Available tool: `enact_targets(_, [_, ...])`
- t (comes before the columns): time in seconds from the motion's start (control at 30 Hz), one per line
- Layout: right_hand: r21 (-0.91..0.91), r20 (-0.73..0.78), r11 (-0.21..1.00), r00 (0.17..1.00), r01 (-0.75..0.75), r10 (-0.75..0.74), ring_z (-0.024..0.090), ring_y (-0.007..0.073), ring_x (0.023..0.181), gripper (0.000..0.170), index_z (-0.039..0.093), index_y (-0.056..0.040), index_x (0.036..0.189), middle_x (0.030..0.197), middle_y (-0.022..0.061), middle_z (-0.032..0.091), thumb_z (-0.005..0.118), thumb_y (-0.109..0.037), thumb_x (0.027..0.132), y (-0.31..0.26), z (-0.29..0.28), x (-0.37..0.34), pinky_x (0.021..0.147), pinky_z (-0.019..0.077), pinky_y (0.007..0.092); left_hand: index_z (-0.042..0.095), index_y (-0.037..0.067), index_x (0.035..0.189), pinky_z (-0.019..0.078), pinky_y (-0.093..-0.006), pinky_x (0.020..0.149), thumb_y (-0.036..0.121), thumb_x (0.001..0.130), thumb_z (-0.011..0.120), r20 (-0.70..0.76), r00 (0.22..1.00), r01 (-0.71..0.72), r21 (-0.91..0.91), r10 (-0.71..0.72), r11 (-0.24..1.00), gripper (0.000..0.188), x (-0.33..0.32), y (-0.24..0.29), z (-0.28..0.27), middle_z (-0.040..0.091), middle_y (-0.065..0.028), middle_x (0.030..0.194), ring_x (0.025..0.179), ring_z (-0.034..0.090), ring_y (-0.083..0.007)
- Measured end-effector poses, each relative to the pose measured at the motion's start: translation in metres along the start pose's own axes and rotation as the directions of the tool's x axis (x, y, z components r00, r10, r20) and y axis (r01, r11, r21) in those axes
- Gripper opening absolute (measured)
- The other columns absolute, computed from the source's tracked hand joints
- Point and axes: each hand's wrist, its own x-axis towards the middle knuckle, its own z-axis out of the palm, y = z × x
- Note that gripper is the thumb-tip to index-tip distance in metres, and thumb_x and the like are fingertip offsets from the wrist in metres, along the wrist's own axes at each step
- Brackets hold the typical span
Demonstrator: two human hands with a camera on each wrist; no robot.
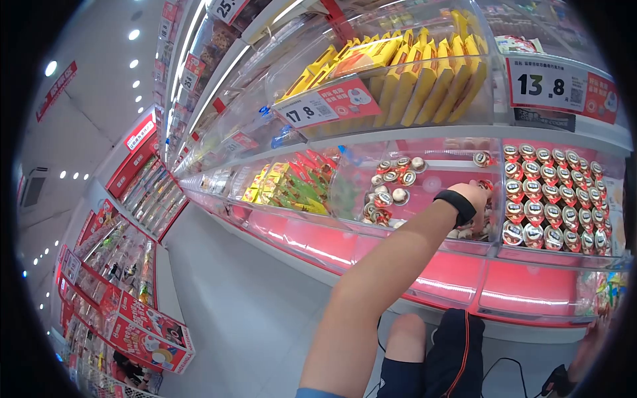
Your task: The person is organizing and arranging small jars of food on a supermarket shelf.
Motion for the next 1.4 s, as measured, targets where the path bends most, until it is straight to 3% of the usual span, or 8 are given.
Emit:
enact_targets(0.17, [0.065, 0.216, 0.998, 0.976, 0.025, -0.038, 0.053, 0.017, 0.088, 0.048, 0.038, 0.0043, 0.128, 0.113, 0.0139, 0.052, 0.053, -0.005, 0.083, -0.01, 0.05, -0.014, 0.076, 0.0424, 0.0261, 0.039, 0.021, 0.131, 0.0446, -0.0442, 0.09, 0.03, 0.045, 0.083, -0.061, 0.998, -0.001, 0.006, 0.001, 1.0, 0.098, -0.011, 0.002, 0.004, 0.037, -0.0257, 0.129, 0.109, 0.049, -0.0424])
enact_targets(0.27, [0.012, 0.015, 0.999, 0.999, -0.034, 0.034, 0.051, 0.0167, 0.092, 0.049, 0.038, 0.0041, 0.127, 0.114, 0.0141, 0.052, 0.055, -0.006, 0.083, 0.006, 0.01, -0.001, 0.077, 0.0421, 0.0255, 0.04, 0.022, 0.13, 0.0452, -0.0438, 0.088, 0.029, 0.046, 0.083, -0.152, 0.988, -0.037, 0.007, 0.038, 0.999, 0.095, -0.007, -0.007, 0.012, 0.041, -0.0249, 0.123, 0.108, 0.05, -0.0408])
enact_targets(0.37, [-0.016, 0.102, 1.0, 0.995, -0.015, 0.016, 0.046, 0.0049, 0.086, 0.049, 0.031, -0.0025, 0.137, 0.118, 0.0001, 0.048, 0.046, -0.014, 0.092, 0.019, -0.011, 0.008, 0.081, 0.0368, 0.0206, 0.041, 0.022, 0.13, 0.0452, -0.0433, 0.088, 0.029, 0.05, 0.082, -0.136, 0.979, -0.161, -0.066, 0.151, 0.985, 0.09, -0.005, -0.017, 0.008, 0.043, -0.0241, 0.117, 0.105, 0.051, -0.0394])
enact_targets(0.57, [-0.049, 0.136, 0.999, 0.991, 0.0, 0.007, 0.044, 0.0046, 0.083, 0.049, 0.031, -0.0028, 0.137, 0.102, -0.0008, 0.048, 0.046, -0.015, 0.093, 0.012, 0.006, 0.003, 0.076, 0.0354, 0.0193, 0.041, 0.018, 0.13, 0.044, -0.0432, 0.087, 0.032, 0.051, 0.082, -0.151, 0.978, -0.16, -0.095, 0.144, 0.983, 0.09, 0.015, -0.024, 0.018, 0.043, -0.0247, 0.114, 0.102, 0.052, -0.0394])
enact_targets(0.8, [-0.049, 0.179, 0.999, 0.984, 0.008, 0.001, 0.043, 0.0049, 0.083, 0.047, 0.031, -0.002, 0.136, 0.118, 0.0023, 0.048, 0.045, -0.017, 0.094, 0.025, -0.02, 0.022, 0.074, 0.0345, 0.0186, 0.035, 0.012, 0.134, 0.0426, -0.0456, 0.089, 0.043, 0.053, 0.081, -0.145, 0.983, -0.135, -0.145, 0.114, 0.98, 0.098, 0.0, -0.014, 0.015, 0.037, -0.0267, 0.12, 0.105, 0.048, -0.0436])
enact_targets(0.97, [-0.077, 0.016, 0.992, 0.995, 0.098, -0.097, 0.043, 0.005, 0.082, 0.047, 0.031, -0.0013, 0.136, 0.12, 0.0023, 0.047, 0.045, -0.016, 0.093, 0.02, 0.015, 0.013, 0.072, 0.0347, 0.0187, 0.057, 0.01, 0.101, 0.0499, -0.0459, 0.075, 0.025, 0.058, 0.072, -0.341, 0.935, -0.142, -0.1, 0.101, 0.985, 0.048, 0.009, -0.01, 0.023, 0.048, -0.0231, 0.101, 0.082, 0.059, -0.0398])
enact_targets(1.17, [-0.009, 0.054, 0.999, 0.997, 0.052, -0.051, 0.042, 0.0029, 0.08, 0.05, 0.031, -0.0016, 0.136, 0.111, 0.0012, 0.048, 0.048, -0.012, 0.09, 0.013, 0.037, 0.006, 0.069, 0.0339, 0.0162, 0.06, 0.008, 0.099, 0.0513, -0.0439, 0.073, 0.019, 0.056, 0.072, -0.304, 0.946, -0.079, 0.127, 0.115, 0.989, 0.045, 0.014, -0.009, 0.022, 0.05, -0.0214, 0.099, 0.083, 0.059, -0.0379])
enact_targets(1.4, [0.005, 0.156, 0.998, 0.986, 0.055, -0.056, 0.044, 0.005, 0.081, 0.048, 0.034, -0.0009, 0.135, 0.118, 0.002, 0.05, 0.048, -0.013, 0.091, 0.01, -0.005, 0.011, 0.072, 0.0364, 0.0192, 0.06, 0.008, 0.104, 0.0482, -0.0435, 0.082, 0.017, 0.057, 0.071, -0.335, 0.941, -0.061, -0.002, 0.057, 0.998, 0.048, -0.029, -0.034, -0.007, 0.051, -0.0206, 0.103, 0.094, 0.057, -0.0365])
